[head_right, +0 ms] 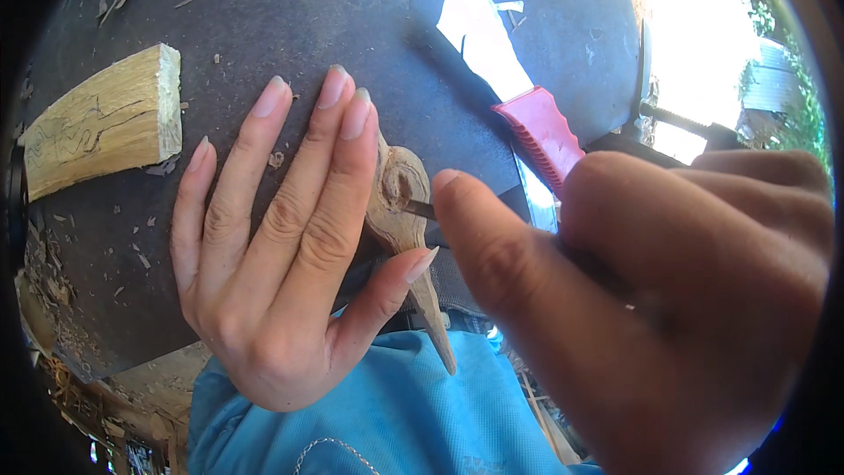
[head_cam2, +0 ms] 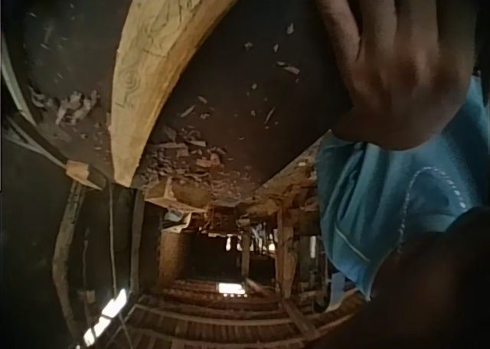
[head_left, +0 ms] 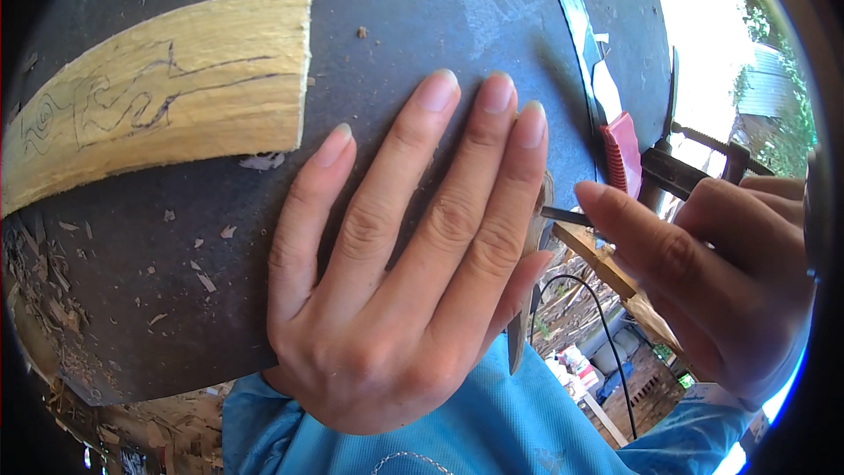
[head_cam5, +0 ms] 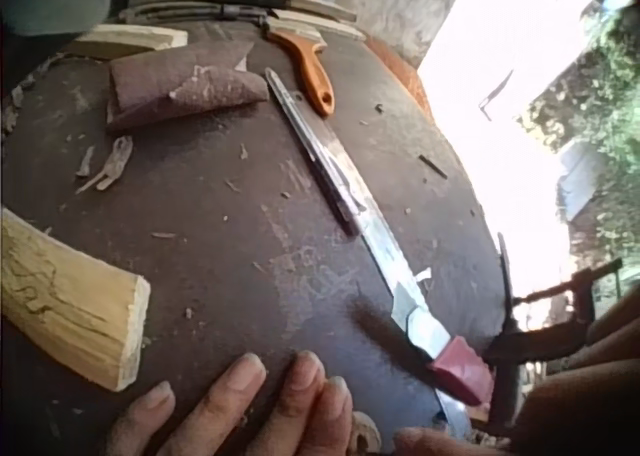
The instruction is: Use a carving tool and a saw blade to shape and detail a small wooden object.
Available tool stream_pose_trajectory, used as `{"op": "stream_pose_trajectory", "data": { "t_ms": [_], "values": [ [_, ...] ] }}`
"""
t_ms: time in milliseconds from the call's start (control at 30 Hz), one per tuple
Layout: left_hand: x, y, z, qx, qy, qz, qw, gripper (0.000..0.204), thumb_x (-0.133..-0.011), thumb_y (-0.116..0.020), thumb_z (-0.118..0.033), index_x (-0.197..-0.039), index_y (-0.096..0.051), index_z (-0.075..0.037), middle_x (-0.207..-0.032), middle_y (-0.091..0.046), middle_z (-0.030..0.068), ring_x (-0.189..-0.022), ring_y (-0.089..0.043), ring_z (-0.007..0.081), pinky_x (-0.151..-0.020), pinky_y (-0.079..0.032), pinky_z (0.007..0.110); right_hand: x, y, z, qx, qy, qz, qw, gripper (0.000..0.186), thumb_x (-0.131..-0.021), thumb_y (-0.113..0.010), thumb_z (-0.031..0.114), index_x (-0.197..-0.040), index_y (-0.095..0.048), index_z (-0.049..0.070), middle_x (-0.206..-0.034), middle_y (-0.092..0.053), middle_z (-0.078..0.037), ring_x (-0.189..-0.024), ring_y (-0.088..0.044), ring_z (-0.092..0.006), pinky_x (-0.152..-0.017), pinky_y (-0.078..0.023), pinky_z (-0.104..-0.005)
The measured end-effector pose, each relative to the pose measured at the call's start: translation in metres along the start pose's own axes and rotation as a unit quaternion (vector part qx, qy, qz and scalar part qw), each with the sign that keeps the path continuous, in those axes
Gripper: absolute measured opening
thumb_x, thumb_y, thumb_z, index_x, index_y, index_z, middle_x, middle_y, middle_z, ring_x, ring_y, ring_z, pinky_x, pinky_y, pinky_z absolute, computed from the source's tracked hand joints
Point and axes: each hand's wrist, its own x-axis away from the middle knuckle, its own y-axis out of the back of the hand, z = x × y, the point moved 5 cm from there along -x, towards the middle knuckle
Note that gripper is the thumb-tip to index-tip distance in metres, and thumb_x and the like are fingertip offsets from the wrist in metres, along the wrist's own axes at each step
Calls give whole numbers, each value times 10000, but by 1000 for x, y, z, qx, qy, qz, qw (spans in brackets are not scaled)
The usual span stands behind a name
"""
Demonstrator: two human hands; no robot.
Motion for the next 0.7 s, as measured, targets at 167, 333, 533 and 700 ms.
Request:
{"op": "stream_pose_trajectory", "data": {
  "t_ms": [167, 333, 533, 700],
  "values": [
    [-2, 1, -8, 61, 126, -99, 985, 508, -1020, -547, -495, -1260, -756, -100, -1279, -742, 39, -1249, -664, 270, -1115, -403, 451, -9, 7, 8, -1, 25, 33, 999, 421, -824, -828, 184, -1227, -762, 84, -572, -418, 28, -413, -426, -58, -379, -316, -244],
    [-1, 5, -7, 1, 29, -16, 999, 492, -1027, -538, -508, -1265, -757, -138, -1287, -739, 7, -1264, -656, 253, -1131, -395, 449, -16, 18, 9, -9, 52, 56, 997, 454, -775, -841, 155, -1213, -765, 62, -573, -391, 37, -423, -426, -44, -379, -316, -246],
    [-9, 14, -7, 182, 240, 7, 954, 489, -1035, -520, -521, -1259, -761, -160, -1289, -737, -10, -1271, -651, 245, -1139, -388, 448, -22, 20, 21, 21, 40, 86, 995, 480, -715, -846, 155, -1177, -775, 48, -572, -391, 36, -425, -427, -40, -376, -309, -247],
    [-14, 17, -6, 181, 230, -3, 956, 500, -1053, -478, -513, -1265, -757, -157, -1277, -743, -13, -1258, -659, 234, -1127, -392, 441, -25, 31, 24, 24, 34, 112, 993, 468, -727, -830, 183, -1169, -776, 40, -569, -396, 32, -425, -434, -40, -382, -302, -246]
  ]
}}
